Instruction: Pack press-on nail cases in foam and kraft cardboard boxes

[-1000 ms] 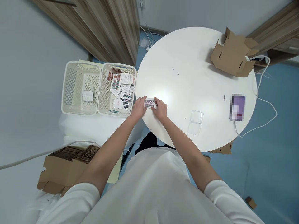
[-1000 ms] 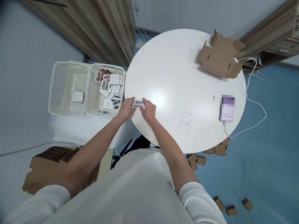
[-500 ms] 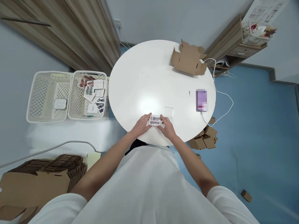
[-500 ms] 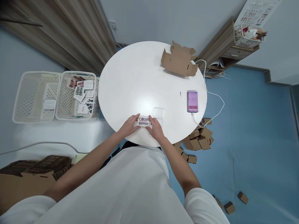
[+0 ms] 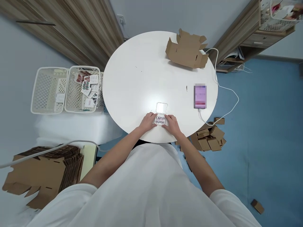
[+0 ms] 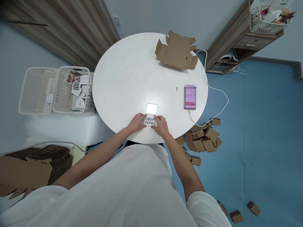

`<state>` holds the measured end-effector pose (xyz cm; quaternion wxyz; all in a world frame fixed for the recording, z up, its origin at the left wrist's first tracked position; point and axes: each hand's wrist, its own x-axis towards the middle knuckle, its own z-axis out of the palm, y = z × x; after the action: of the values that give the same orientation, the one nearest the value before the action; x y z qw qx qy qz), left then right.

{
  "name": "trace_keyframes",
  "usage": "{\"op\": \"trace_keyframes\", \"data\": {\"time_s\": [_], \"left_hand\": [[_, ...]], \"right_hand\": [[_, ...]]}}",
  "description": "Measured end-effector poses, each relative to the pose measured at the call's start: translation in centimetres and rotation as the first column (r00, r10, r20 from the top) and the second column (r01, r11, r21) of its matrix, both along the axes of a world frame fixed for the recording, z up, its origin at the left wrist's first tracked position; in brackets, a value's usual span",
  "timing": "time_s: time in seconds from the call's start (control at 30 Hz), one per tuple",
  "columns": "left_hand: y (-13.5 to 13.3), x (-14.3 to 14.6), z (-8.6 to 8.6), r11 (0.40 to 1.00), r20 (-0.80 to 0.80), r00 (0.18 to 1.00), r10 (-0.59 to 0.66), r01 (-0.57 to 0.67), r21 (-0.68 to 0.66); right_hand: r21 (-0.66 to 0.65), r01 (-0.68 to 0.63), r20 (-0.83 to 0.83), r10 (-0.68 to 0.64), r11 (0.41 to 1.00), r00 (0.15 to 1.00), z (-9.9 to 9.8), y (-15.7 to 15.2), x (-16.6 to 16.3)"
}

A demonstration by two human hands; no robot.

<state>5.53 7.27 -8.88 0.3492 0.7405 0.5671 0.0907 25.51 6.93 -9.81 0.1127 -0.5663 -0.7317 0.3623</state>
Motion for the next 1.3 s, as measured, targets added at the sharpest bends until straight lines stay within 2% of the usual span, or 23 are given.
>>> {"op": "trace_keyframes", "data": {"time_s": [0.4,0.57,0.7,0.8,0.93,1.13,1.2,1.3], "left_hand": [[-0.2,0.7,0.1,1.000,-0.040,0.999,-0.016,0.015,-0.022],[-1.4,0.6,0.4,0.986,0.053,0.988,0.143,-0.138,-0.090],[-2.6,0.7,0.3,0.937,0.124,0.945,0.303,-0.271,-0.221],[-3.2,1.4,0.2,0.912,0.188,0.911,0.367,-0.314,-0.263],[-4.6,1.8,0.3,0.867,0.274,0.840,0.469,-0.379,-0.322],[-7.4,1.1,0.1,0.808,0.349,0.739,0.576,-0.451,-0.379],[-7.9,1.2,-0.2,0.760,0.386,0.662,0.642,-0.485,-0.433],[-7.9,1.7,-0.5,0.636,0.425,0.475,0.771,-0.528,-0.563]], "right_hand": [[0.018,-0.009,0.004,0.009,1.000,1.000,-0.3,0.3,-0.1],[-0.004,0.004,-0.024,-0.004,1.000,1.000,0.2,-0.7,0.3],[0.009,-0.022,-0.025,0.022,1.000,0.999,0.4,-1.7,0.3],[-0.003,0.027,-0.051,-0.027,1.000,0.998,0.5,-2.4,-0.4],[-0.089,0.137,-0.123,-0.148,0.987,0.981,0.5,-3.7,-1.1],[-0.152,0.096,-0.220,-0.128,0.984,0.967,0.3,-6.0,-0.3],[-0.184,0.073,-0.254,-0.119,0.980,0.960,0.2,-6.2,-0.1],[-0.239,0.086,-0.316,-0.161,0.967,0.935,0.1,-6.1,0.0]]}}
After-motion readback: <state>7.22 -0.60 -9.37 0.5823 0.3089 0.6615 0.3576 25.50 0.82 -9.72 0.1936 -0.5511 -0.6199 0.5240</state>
